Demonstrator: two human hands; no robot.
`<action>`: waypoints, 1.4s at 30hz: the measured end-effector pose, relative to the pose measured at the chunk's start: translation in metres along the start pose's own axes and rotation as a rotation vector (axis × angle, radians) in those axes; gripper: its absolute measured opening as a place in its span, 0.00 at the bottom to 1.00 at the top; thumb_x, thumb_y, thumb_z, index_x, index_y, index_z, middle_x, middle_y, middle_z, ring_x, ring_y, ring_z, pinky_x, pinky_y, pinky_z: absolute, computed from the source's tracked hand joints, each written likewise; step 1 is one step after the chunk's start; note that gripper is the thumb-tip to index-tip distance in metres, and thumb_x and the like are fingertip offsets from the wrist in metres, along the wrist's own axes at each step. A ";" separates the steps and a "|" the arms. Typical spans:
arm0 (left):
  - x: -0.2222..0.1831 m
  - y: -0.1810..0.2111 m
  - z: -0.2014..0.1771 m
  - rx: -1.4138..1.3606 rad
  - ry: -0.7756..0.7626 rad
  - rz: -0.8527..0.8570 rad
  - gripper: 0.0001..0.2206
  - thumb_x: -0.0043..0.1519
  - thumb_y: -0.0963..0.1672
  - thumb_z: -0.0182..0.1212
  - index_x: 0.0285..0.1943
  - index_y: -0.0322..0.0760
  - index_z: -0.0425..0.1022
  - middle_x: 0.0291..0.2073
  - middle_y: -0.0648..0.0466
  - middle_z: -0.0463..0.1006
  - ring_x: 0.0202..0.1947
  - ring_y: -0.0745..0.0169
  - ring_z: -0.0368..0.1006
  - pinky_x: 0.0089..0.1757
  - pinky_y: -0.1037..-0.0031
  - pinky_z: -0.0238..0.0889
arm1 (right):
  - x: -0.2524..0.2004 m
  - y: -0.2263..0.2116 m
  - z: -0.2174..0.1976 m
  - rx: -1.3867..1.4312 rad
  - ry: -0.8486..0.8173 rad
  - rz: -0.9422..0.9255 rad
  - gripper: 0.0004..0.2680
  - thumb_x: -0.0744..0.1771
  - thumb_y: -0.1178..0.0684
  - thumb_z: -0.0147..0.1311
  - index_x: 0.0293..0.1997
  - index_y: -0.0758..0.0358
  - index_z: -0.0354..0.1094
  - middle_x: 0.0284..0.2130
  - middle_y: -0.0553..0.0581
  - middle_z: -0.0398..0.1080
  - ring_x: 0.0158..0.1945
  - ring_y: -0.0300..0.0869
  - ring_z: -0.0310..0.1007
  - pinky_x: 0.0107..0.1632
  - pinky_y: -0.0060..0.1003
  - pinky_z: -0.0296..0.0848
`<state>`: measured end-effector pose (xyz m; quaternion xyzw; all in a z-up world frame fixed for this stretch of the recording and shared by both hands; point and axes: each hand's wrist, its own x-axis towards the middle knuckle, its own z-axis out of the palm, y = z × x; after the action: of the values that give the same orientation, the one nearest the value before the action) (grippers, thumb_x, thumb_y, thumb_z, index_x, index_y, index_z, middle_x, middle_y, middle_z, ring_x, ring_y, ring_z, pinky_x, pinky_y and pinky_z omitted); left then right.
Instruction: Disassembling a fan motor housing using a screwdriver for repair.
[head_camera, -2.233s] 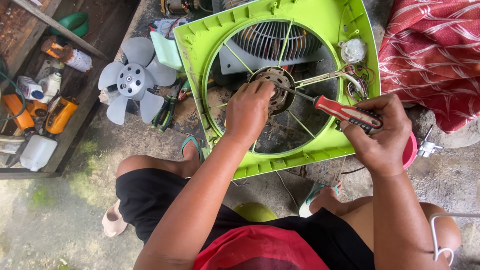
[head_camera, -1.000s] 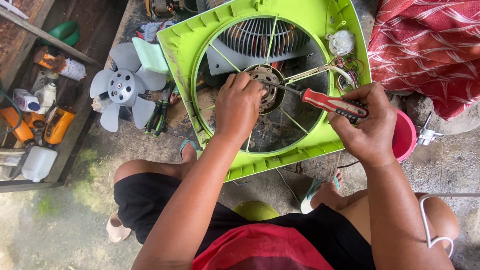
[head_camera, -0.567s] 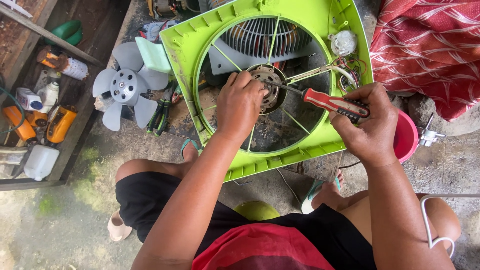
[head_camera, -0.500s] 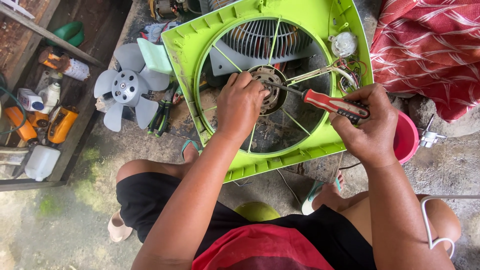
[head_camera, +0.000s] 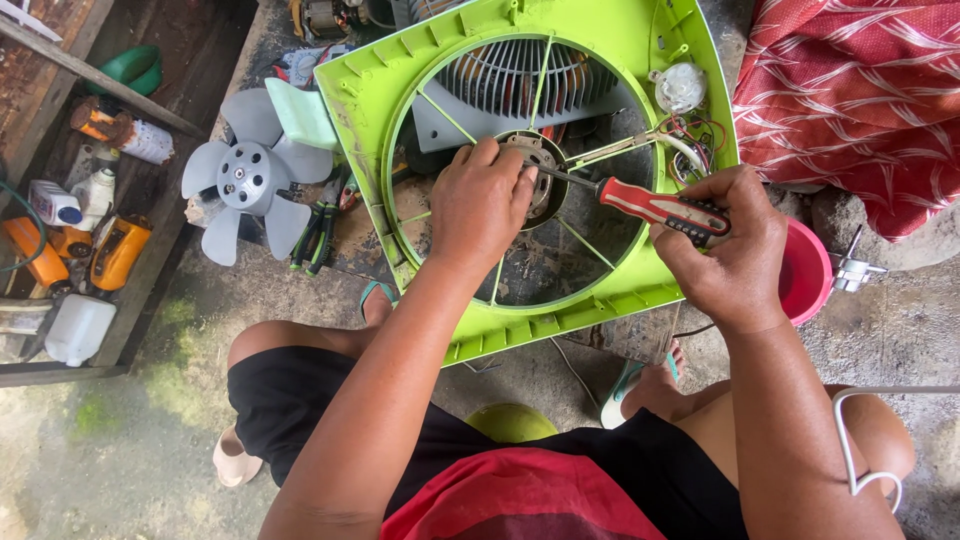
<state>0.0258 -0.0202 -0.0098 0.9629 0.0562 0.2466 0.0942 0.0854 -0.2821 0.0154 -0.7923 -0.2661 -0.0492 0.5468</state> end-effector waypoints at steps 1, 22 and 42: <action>-0.001 -0.001 -0.007 0.000 0.000 0.001 0.11 0.68 0.49 0.58 0.40 0.38 0.73 0.38 0.49 0.69 0.37 0.40 0.68 0.31 0.49 0.65 | 0.000 0.001 0.000 0.000 0.001 0.000 0.09 0.63 0.60 0.59 0.43 0.65 0.63 0.32 0.54 0.70 0.30 0.35 0.65 0.35 0.31 0.62; -0.035 -0.011 -0.004 -0.150 -0.048 -0.151 0.37 0.54 0.50 0.79 0.71 0.40 0.64 0.57 0.47 0.68 0.56 0.40 0.68 0.54 0.53 0.65 | 0.002 0.002 0.002 -0.021 0.011 -0.004 0.09 0.63 0.59 0.60 0.45 0.65 0.64 0.32 0.55 0.70 0.31 0.36 0.65 0.37 0.32 0.62; -0.036 -0.012 0.004 -0.143 -0.082 -0.156 0.39 0.57 0.52 0.78 0.75 0.45 0.60 0.64 0.47 0.68 0.62 0.36 0.66 0.56 0.43 0.65 | 0.001 0.003 0.000 0.003 0.013 -0.013 0.10 0.64 0.60 0.60 0.45 0.67 0.64 0.34 0.57 0.70 0.33 0.38 0.67 0.38 0.32 0.63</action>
<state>-0.0045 -0.0149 -0.0322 0.9557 0.1093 0.2022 0.1837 0.0878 -0.2822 0.0129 -0.7894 -0.2677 -0.0574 0.5495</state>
